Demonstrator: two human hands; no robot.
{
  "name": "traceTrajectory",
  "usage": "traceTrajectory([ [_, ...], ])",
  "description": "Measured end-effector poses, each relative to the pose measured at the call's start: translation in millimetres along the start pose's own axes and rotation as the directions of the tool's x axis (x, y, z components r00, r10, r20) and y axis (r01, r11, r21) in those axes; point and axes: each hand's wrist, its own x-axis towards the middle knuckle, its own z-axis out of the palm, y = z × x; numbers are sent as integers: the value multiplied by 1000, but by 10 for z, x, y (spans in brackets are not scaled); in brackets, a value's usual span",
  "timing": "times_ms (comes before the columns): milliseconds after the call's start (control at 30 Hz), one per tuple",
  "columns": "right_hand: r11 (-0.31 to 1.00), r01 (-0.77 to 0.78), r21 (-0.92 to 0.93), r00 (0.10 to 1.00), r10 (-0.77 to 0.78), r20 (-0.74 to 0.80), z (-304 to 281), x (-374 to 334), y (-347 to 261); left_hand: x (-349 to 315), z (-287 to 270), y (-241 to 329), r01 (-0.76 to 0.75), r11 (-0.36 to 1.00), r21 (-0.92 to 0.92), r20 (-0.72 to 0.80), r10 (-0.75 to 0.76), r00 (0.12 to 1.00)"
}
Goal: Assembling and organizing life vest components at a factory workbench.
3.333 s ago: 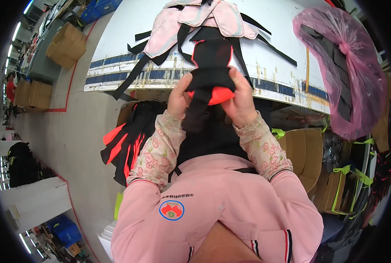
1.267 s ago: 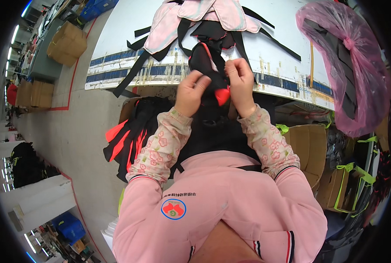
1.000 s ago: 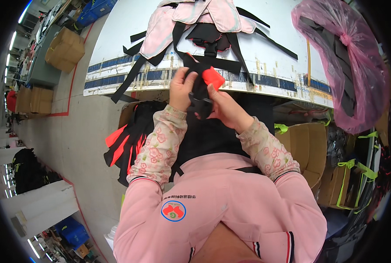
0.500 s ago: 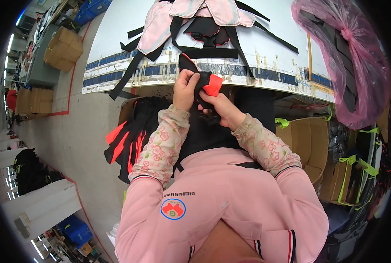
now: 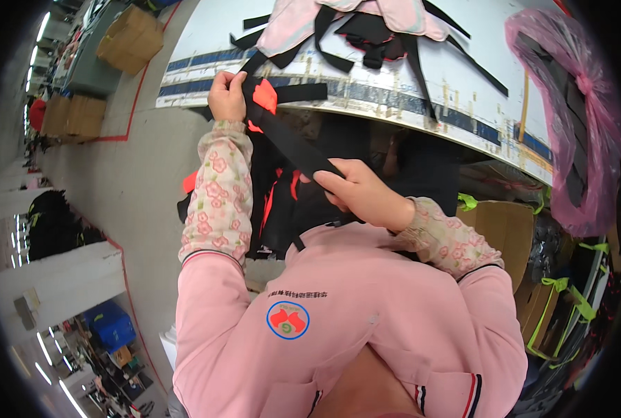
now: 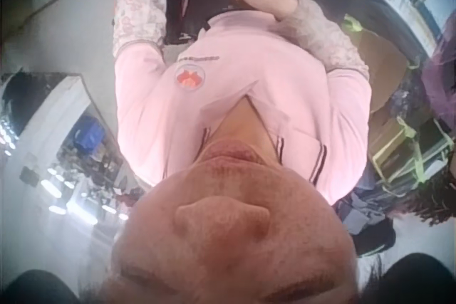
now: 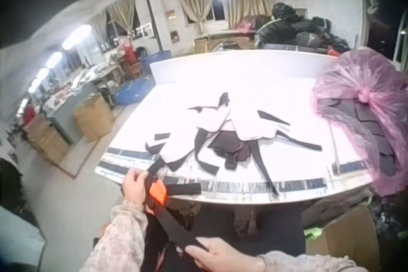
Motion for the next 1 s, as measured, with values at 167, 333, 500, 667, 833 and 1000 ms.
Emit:
traceTrajectory([
  [167,992,-22,-128,991,39,132,56,-241,4,263,-1093,-798,31,972,232,-162,7,987],
  [333,950,3,-311,981,57,185,115,-235,-69,109,-1697,-847,123,922,366,-162,-68,985],
  [500,759,165,-630,982,-69,175,-123,-63,-207,-173,-2281,-977,201,971,132,24,-206,978],
  [667,766,117,-632,986,-167,-21,-241,244,-371,-528,-2563,-224,179,972,150,530,-232,816],
  [833,666,306,-680,924,-381,43,-289,795,-428,-904,-2784,41,-27,780,626,583,-444,680],
  [1000,210,553,-806,686,-664,297,-75,1364,-234,-1289,-3248,-449,-44,590,806,386,-467,796],
])
